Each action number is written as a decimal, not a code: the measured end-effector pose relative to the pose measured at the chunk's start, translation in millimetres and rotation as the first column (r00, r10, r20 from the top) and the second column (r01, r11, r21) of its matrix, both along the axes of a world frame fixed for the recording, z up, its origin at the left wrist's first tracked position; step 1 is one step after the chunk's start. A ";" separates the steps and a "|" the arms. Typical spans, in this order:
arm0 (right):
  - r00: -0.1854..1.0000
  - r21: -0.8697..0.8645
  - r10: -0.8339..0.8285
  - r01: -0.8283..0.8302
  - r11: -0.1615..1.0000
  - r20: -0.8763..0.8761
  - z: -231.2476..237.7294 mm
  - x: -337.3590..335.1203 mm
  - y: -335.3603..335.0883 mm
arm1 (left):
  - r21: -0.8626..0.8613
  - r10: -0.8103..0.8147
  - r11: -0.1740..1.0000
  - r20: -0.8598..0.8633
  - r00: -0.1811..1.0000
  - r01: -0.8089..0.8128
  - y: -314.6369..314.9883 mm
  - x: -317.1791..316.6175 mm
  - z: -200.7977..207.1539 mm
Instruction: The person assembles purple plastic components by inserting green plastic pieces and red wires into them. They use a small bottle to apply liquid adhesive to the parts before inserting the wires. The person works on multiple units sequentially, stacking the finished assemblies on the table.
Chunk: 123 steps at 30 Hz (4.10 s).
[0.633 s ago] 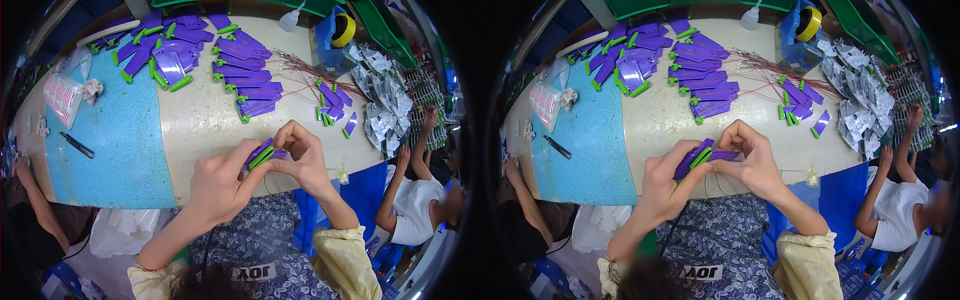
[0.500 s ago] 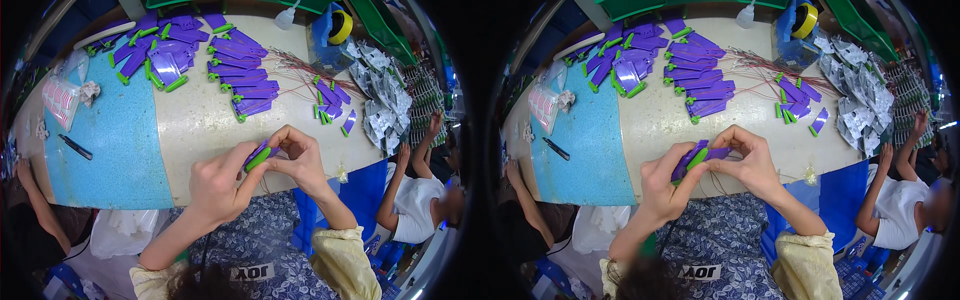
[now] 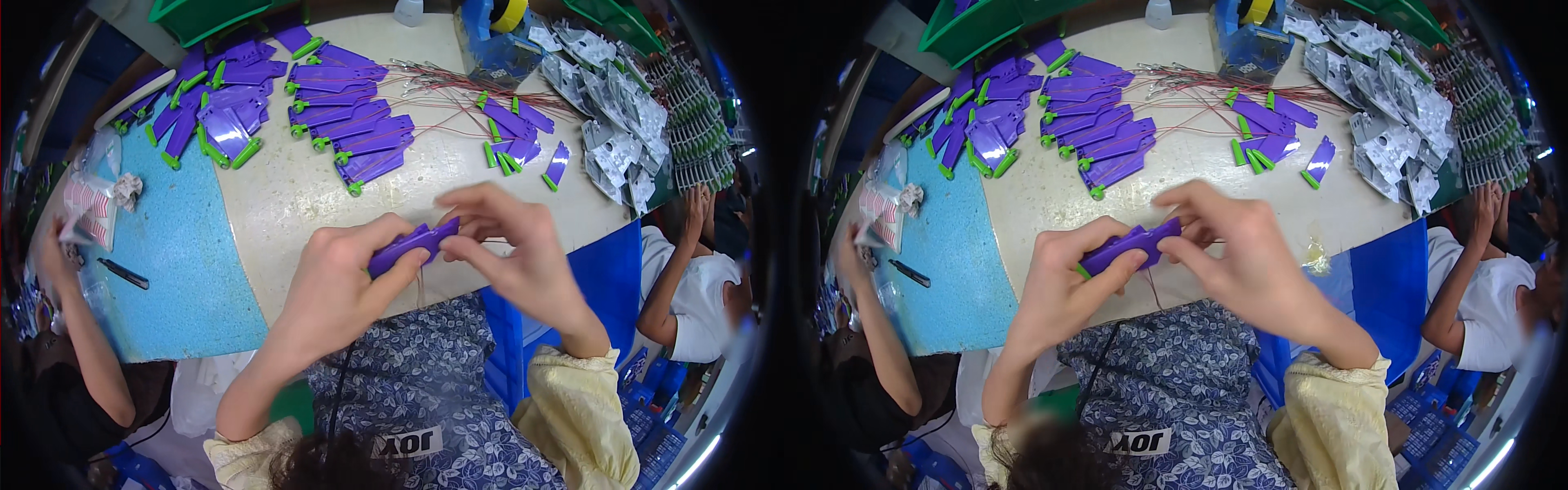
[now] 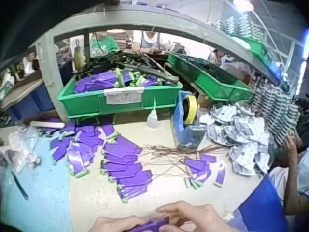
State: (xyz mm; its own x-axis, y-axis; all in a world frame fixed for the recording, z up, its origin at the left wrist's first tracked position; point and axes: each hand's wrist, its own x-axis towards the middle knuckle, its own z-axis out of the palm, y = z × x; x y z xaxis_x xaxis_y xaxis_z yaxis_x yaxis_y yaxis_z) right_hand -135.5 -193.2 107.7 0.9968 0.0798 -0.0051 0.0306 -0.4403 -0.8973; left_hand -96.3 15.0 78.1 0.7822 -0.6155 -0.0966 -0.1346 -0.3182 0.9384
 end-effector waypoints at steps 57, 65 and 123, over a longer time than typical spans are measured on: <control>0.957 0.380 0.154 -0.051 0.924 -0.246 -52.6 41.8 36.6 | 0.197 0.259 0.930 0.254 0.932 -0.312 45.8 -4.0 -16.1; 0.996 0.367 0.056 -0.028 0.930 -0.065 -66.9 12.2 33.5 | -0.135 0.350 0.937 0.330 0.877 -0.323 17.1 -11.9 -25.9; 0.946 0.242 0.200 -0.137 0.960 -0.256 1.7 19.1 24.1 | 0.238 0.137 0.938 0.417 0.899 -0.254 -0.5 -28.5 9.5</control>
State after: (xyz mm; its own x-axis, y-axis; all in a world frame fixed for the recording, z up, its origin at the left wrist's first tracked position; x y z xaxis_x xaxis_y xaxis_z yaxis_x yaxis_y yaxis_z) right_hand -116.4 -169.1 109.4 0.9304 0.2767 -0.2406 -0.1747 -0.2425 -0.9543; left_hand -124.8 14.5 87.5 0.8936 -0.4388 0.0947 -0.3761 -0.6165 0.6917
